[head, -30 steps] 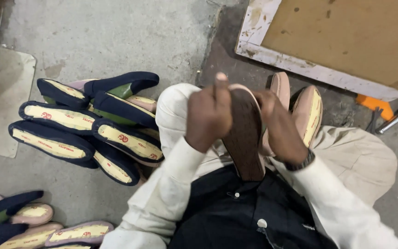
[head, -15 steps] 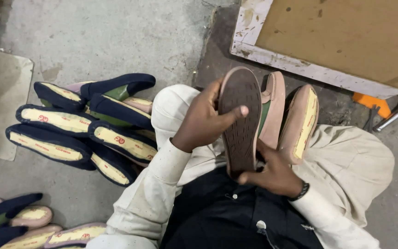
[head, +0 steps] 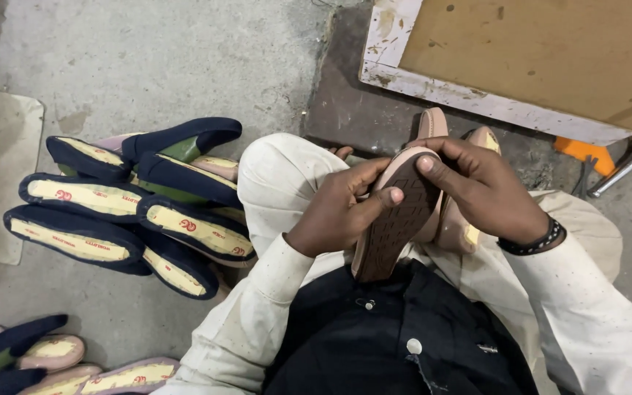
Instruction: Applying rubber soles to shoe uppers by heating the soles in a specialized box and then manually pressing and aligning them together.
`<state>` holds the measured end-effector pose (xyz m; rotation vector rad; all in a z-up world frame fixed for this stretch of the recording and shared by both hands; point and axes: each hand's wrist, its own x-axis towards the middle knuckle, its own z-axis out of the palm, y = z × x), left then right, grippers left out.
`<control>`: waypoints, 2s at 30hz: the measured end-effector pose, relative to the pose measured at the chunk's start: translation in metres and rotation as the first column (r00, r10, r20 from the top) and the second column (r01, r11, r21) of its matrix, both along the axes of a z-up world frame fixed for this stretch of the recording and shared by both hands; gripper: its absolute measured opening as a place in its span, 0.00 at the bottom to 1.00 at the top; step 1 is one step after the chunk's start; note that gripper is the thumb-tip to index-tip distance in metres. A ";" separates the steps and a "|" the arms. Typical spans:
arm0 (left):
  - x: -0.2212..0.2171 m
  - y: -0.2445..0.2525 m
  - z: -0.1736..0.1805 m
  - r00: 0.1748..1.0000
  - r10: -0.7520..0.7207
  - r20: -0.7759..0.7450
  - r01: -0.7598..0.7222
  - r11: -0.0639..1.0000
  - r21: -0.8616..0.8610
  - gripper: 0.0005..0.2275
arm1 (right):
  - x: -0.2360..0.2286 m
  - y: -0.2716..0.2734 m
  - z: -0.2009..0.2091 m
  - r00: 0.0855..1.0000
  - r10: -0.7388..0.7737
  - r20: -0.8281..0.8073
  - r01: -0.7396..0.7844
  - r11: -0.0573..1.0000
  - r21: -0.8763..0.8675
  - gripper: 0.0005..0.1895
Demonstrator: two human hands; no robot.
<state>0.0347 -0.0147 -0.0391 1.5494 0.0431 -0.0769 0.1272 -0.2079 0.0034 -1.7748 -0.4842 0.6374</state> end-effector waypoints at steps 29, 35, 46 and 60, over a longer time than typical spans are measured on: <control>0.014 0.023 0.048 0.985 0.172 -0.020 -0.143 0.872 0.468 0.19 | -0.030 0.020 -0.014 0.999 -0.004 -0.041 0.007 0.998 0.060 0.33; -0.008 0.105 0.069 0.842 0.526 -0.121 -0.460 0.817 0.349 0.23 | -0.045 0.038 -0.008 0.983 -0.168 -0.076 0.163 0.984 -0.068 0.26; 0.061 0.324 -0.084 -0.138 0.980 0.142 -0.916 -0.072 -0.394 0.16 | -0.057 0.072 0.008 0.861 -0.460 -0.218 0.330 0.830 -0.450 0.18; 0.063 0.166 -0.096 0.604 0.779 -0.168 -0.743 0.473 -0.474 0.06 | -0.020 0.046 -0.070 0.874 -0.433 -0.219 0.303 0.840 -0.451 0.17</control>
